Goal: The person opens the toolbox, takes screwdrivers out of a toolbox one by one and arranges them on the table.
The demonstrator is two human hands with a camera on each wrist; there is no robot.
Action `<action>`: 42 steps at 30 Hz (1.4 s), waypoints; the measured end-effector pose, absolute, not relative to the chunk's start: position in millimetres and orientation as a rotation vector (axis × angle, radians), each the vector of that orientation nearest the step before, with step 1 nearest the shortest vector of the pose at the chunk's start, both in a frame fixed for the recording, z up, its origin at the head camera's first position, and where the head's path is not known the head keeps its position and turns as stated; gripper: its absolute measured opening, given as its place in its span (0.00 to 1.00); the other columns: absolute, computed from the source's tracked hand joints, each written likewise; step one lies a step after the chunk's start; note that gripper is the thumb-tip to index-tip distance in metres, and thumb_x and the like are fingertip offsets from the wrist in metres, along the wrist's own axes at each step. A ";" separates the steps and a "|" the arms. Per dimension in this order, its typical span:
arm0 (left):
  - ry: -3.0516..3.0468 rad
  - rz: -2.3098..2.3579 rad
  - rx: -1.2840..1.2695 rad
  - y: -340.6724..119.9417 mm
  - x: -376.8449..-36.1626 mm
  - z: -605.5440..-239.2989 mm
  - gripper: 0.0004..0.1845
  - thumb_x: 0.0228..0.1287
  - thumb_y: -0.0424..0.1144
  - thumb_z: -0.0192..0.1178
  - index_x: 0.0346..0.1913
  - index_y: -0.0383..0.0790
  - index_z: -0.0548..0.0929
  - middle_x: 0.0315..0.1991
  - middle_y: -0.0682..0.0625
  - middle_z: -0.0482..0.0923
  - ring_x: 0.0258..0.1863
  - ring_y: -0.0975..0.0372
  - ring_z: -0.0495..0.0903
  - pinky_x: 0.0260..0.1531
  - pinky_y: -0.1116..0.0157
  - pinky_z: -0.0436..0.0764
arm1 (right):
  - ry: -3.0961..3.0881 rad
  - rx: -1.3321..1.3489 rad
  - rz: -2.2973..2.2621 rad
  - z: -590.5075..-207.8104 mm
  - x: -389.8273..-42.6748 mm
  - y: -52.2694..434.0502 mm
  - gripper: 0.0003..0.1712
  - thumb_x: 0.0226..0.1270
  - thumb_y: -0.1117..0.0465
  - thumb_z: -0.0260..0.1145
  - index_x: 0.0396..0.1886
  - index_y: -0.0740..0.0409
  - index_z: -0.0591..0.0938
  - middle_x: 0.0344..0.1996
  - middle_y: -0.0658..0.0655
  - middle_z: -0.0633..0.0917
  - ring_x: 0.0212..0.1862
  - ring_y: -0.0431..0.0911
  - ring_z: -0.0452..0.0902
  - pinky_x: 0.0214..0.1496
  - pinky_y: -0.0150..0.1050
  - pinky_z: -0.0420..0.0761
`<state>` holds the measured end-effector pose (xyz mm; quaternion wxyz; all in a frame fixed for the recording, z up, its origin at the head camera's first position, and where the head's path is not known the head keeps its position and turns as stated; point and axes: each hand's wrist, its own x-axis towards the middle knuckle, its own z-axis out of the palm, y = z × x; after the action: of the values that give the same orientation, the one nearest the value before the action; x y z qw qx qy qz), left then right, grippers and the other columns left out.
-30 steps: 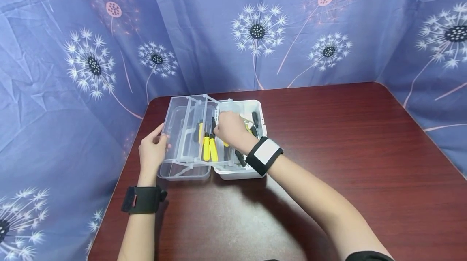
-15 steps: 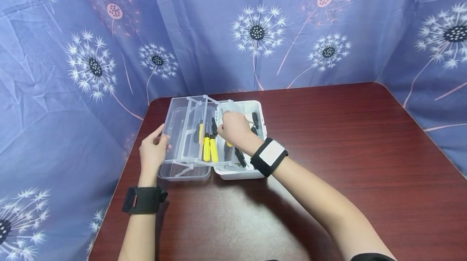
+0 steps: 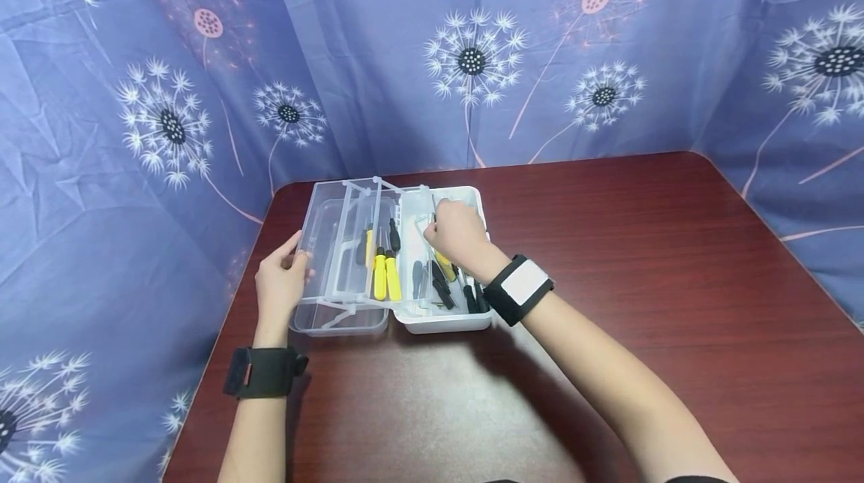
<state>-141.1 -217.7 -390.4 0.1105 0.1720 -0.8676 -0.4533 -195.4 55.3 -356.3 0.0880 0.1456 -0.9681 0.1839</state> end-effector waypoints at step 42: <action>-2.547 -1.298 0.464 -218.6 -140.8 -392.8 0.25 0.68 0.40 0.47 0.67 0.59 0.71 0.46 0.43 0.86 0.19 0.80 0.75 0.23 0.75 0.73 | -2.855 0.065 0.614 -361.0 -204.2 151.2 0.14 0.57 0.56 0.58 0.27 0.66 0.75 0.17 0.63 0.79 0.25 0.61 0.80 0.28 0.51 0.79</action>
<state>-140.8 -218.6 -392.8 0.1225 0.1590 -0.8729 -0.4447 -204.2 151.2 -361.0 0.1098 0.0222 -0.9715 0.2091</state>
